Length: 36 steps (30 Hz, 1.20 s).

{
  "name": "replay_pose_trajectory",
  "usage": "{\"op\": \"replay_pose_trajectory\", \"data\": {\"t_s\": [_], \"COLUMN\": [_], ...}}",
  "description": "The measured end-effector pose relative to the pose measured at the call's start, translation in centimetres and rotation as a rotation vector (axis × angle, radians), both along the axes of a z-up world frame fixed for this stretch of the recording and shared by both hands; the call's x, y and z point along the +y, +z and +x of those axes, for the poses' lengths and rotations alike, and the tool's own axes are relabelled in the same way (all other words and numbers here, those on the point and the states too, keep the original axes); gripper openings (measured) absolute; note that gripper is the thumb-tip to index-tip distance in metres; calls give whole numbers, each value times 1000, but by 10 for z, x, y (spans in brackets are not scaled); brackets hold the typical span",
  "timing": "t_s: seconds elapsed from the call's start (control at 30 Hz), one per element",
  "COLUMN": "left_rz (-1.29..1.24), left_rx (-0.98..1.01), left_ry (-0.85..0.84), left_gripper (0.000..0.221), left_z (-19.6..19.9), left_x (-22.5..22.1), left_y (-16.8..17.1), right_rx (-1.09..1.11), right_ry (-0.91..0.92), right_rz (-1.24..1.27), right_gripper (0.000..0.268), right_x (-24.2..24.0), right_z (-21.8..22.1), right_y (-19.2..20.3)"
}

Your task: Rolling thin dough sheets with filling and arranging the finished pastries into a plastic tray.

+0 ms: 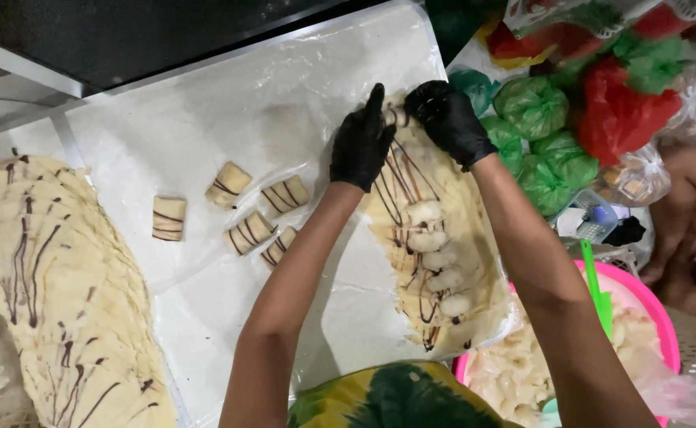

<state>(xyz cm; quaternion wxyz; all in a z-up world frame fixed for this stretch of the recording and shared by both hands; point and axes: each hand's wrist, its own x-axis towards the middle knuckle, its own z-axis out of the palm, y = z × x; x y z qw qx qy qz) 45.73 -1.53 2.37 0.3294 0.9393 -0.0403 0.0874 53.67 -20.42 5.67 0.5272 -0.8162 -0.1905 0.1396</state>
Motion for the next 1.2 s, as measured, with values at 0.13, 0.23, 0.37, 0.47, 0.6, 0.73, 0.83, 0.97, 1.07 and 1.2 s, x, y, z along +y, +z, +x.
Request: {"op": "replay_pose_trajectory", "data": {"t_s": [0.13,0.23,0.37,0.47,0.6,0.73,0.83,0.97,1.07,1.2], "left_rz": [388,145,269,217,323,577,617,222,67,135], "left_rx": [-244,-220,-238,-357,-311,162,-100,-126,-152,-239], "left_ry": [197,18,-278,-209,51,74,-29,-103,-112,-83], "left_gripper": [45,82,78,74,81,66,72,21,25,28], "left_z": [25,37,59,45,-34,-96,-139,-168,-160,-154], "left_x": [-1,0,9,29,73,59,10,-44,-53,-53], "left_y": [6,31,-4,12,68,37,56,4,-21,-19], "right_rx": [52,105,-305,-332,-58,-447,-622,-618,-607,-594], "right_ry": [-58,-118,-21,-49,6,227,207,201,191,175], "right_rz": [64,126,-89,-107,-208,-579,-715,-682,-658,-622], "right_gripper": [36,40,41,33,14,24,24,23,22,21], "right_x": [4,2,-14,-37,-78,-115,-118,-115,-113,-106], "right_z": [13,21,-12,-71,-158,-193,-198,-190,-180,-169], "right_y": [-5,-3,19,59,93,40,16,15,14,12]}}
